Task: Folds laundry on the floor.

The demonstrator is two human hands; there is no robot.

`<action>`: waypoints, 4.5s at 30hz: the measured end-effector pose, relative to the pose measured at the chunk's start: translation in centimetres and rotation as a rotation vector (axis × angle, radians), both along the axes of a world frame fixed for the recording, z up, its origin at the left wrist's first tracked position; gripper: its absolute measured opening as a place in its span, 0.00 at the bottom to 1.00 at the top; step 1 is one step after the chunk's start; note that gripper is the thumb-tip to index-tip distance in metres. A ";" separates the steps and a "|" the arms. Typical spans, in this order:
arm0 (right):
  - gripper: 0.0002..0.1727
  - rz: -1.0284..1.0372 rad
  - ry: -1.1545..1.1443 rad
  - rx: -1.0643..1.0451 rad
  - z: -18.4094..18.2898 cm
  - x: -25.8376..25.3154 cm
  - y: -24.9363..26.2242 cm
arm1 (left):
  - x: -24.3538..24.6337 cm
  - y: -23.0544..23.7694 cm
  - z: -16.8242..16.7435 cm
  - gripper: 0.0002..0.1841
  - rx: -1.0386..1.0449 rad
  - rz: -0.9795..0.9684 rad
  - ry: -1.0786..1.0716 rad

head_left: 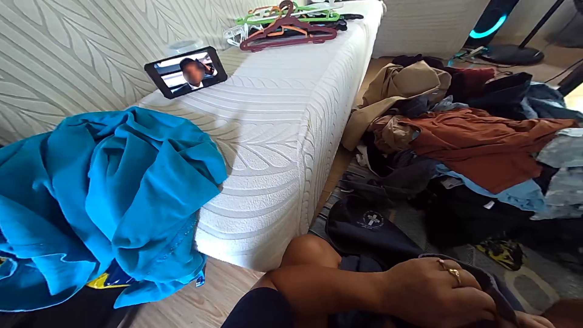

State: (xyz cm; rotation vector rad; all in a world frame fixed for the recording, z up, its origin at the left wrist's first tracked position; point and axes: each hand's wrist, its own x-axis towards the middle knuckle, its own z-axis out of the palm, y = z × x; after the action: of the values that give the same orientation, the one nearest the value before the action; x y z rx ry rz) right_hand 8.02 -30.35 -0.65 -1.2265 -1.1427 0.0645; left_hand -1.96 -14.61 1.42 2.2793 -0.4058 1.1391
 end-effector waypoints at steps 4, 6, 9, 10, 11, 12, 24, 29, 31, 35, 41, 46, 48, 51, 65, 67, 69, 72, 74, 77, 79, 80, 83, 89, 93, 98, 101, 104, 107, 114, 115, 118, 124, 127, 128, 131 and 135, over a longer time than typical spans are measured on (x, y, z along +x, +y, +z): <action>0.12 0.048 0.072 0.021 0.0 -0.1 0.1 | 0.1 0.0 0.0 0.08 0.022 0.003 -0.031; 0.12 0.058 0.085 0.029 -0.2 -0.1 0.2 | 0.1 0.2 0.1 0.09 0.044 -0.011 -0.056; 0.11 0.068 0.095 0.030 -0.3 0.0 0.2 | 0.2 0.3 0.0 0.09 0.080 -0.002 -0.083; 0.11 0.071 0.099 0.027 -0.3 0.0 0.2 | 0.3 0.4 0.0 0.09 0.087 0.001 -0.089; 0.11 0.075 0.103 0.025 -0.2 0.0 0.2 | 0.3 0.4 0.0 0.08 0.089 0.001 -0.091; 0.11 0.076 0.113 0.027 -0.1 -0.1 0.3 | 0.3 0.3 0.0 0.08 0.080 -0.004 -0.086; 0.12 -0.005 0.071 0.047 -0.4 -0.6 0.5 | 0.7 -0.5 -1.5 0.04 -0.216 -0.108 -0.092; 0.12 -0.005 0.090 0.032 -0.3 -0.3 0.4 | 0.7 -0.4 -1.3 0.05 -0.226 -0.138 -0.074; 0.11 0.011 0.152 0.034 -0.2 -0.2 0.3 | 0.7 -0.6 -1.2 0.05 -0.222 -0.149 -0.083; 0.11 0.064 0.192 0.039 0.0 -0.1 0.2 | 0.7 -0.5 -1.3 0.05 -0.215 -0.136 -0.080; 0.14 0.003 0.050 0.020 -0.3 -0.2 0.1 | 0.8 -0.2 -1.5 0.06 -0.226 -0.125 -0.096; 0.11 -0.054 -0.039 0.004 -0.2 -0.2 0.0 | 0.9 0.0 -1.4 0.06 -0.182 -0.097 -0.118; 0.10 -0.071 -0.066 -0.007 -0.3 -0.2 -0.2 | 0.9 0.0 -1.5 0.06 -0.169 -0.095 -0.117; 0.10 -0.061 -0.081 -0.022 -0.2 0.1 -0.3 | 0.9 0.0 -1.6 0.06 -0.161 -0.092 -0.111; 0.08 -0.006 0.229 -0.066 -0.7 -0.4 0.3 | 0.8 1.2 -1.0 0.03 -0.211 -0.154 0.162; 0.08 -0.022 0.209 -0.083 -0.8 -0.5 0.4 | 0.8 1.4 -1.0 0.02 -0.216 -0.159 0.181; 0.09 0.002 0.196 -0.074 -0.8 -0.3 0.4 | 0.7 1.3 -1.1 0.02 -0.179 -0.144 0.124; 0.12 0.062 0.181 -0.050 -0.5 0.1 0.3 | 0.8 0.8 -0.9 0.04 -0.114 -0.123 -0.011; 0.12 0.065 0.170 -0.034 -0.2 0.2 0.2 | 0.9 0.6 -1.0 0.04 -0.113 -0.121 -0.040; 0.09 0.059 0.175 -0.041 -0.2 0.3 0.1 | 0.9 0.7 -1.0 0.03 -0.134 -0.104 -0.026; 0.09 0.071 0.193 -0.058 -0.2 0.3 0.1 | 0.9 0.8 -1.1 0.03 -0.133 -0.111 -0.011; 0.10 0.089 0.198 -0.065 -0.2 0.3 0.2 | 1.0 0.9 -1.1 0.03 -0.130 -0.122 -0.005; 0.11 0.086 0.185 -0.116 -0.1 0.4 -0.1 | 1.0 1.0 -1.2 0.04 -0.121 -0.151 0.013; 0.10 -0.039 0.259 -0.143 -0.1 0.3 -0.3 | 1.0 1.2 -0.9 0.05 -0.098 -0.154 -0.006; 0.07 -0.080 0.252 -0.215 0.4 -0.3 -0.3 | 1.0 1.1 -1.1 0.04 -0.084 -0.154 -0.017; 0.12 -0.040 0.253 -0.182 0.1 -0.4 -0.3 | 1.0 1.1 -1.0 0.04 -0.088 -0.152 -0.016; 0.13 0.007 0.255 -0.177 0.1 -0.2 -0.3 | 1.0 0.9 -1.1 0.04 -0.089 -0.159 -0.025; 0.13 0.029 0.218 -0.155 -0.1 0.0 -0.3 | 1.0 0.8 -1.2 0.05 -0.095 -0.164 -0.011; 0.14 0.035 0.196 -0.130 -0.3 0.1 -0.3 | 1.1 0.8 -1.3 0.05 -0.107 -0.173 -0.001; 0.12 0.000 0.226 -0.133 -0.2 0.3 -0.3 | 1.0 0.9 -1.1 0.05 -0.119 -0.159 0.017; 0.11 0.001 0.235 -0.129 -0.2 0.2 -0.3 | 1.0 0.9 -1.1 0.05 -0.118 -0.155 0.022; 0.08 -0.006 0.258 -0.129 -0.1 0.1 -0.2 | 0.9 0.9 -1.2 0.05 -0.126 -0.149 0.047; 0.11 0.053 0.269 -0.119 0.0 0.0 -0.2 | 1.0 0.8 -1.3 0.05 -0.120 -0.142 -0.031; 0.10 0.038 0.185 -0.116 0.0 0.0 -0.3 | 1.0 0.7 -1.2 0.06 -0.122 -0.109 -0.033; 0.10 0.022 0.140 -0.121 0.0 0.1 -0.3 | 1.0 0.7 -1.3 0.06 -0.127 -0.091 -0.024; 0.09 -0.078 0.010 -0.152 -0.3 -0.1 -0.3 | 1.1 0.9 -1.8 0.06 -0.133 -0.038 0.025; 0.13 -0.204 -0.146 -0.237 -0.7 -0.3 0.1 | 1.0 0.6 -2.0 0.05 -0.212 -0.048 0.101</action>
State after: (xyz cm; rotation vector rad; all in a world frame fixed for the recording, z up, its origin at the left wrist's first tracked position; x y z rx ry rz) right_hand 7.72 -30.21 -1.40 -1.5743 -1.1526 -0.0466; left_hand -0.93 -13.96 -0.60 2.1203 -0.2849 0.9882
